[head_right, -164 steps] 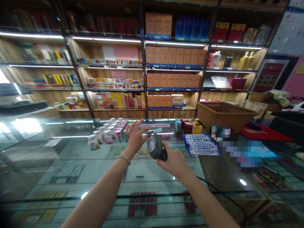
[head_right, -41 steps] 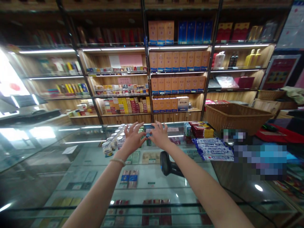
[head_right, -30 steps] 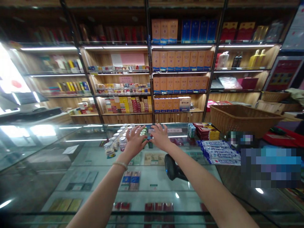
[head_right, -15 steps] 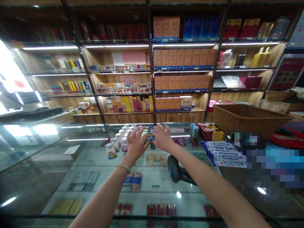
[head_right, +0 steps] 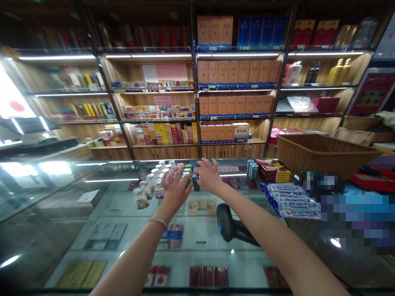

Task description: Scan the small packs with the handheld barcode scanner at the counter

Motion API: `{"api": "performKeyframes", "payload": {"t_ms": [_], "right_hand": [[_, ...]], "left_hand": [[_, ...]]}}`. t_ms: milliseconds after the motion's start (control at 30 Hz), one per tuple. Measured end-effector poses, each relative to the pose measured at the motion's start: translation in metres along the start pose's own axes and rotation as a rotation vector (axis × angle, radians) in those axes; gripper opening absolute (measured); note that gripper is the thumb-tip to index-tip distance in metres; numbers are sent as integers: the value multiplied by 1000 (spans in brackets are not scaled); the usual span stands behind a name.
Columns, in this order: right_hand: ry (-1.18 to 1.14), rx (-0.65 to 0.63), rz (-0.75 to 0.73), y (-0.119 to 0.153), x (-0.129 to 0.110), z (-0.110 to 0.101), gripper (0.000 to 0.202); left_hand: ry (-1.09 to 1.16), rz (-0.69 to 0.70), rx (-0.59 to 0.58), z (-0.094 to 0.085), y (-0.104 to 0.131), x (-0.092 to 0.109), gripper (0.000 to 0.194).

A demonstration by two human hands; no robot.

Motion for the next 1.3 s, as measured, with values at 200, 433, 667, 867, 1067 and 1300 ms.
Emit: {"api": "performKeyframes", "payload": {"t_ms": [200, 433, 667, 867, 1067, 1300], "right_hand": [[6, 11, 35, -8, 9, 8, 19], [12, 46, 11, -14, 19, 18, 19], [-1, 75, 28, -21, 25, 27, 20], [44, 91, -13, -26, 24, 33, 22], [107, 97, -87, -28, 25, 38, 26], [142, 99, -154, -24, 26, 42, 29]], "left_hand": [[-33, 37, -28, 4, 3, 6, 39], [-36, 25, -112, 10, 4, 17, 50], [-61, -6, -125, 15, 5, 15, 50], [-71, -5, -125, 16, 5, 16, 51], [-56, -32, -111, 17, 5, 14, 50], [-41, -34, -126, 14, 4, 14, 49]]}}
Point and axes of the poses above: each hand's wrist, its own y-axis away from the middle knuckle, its own z-axis out of the palm, x = y × z, the point moved 3 cm from there along -y, towards the middle knuckle, and after that the axes turned 8 degrees about -y, right-handed, at the moved point
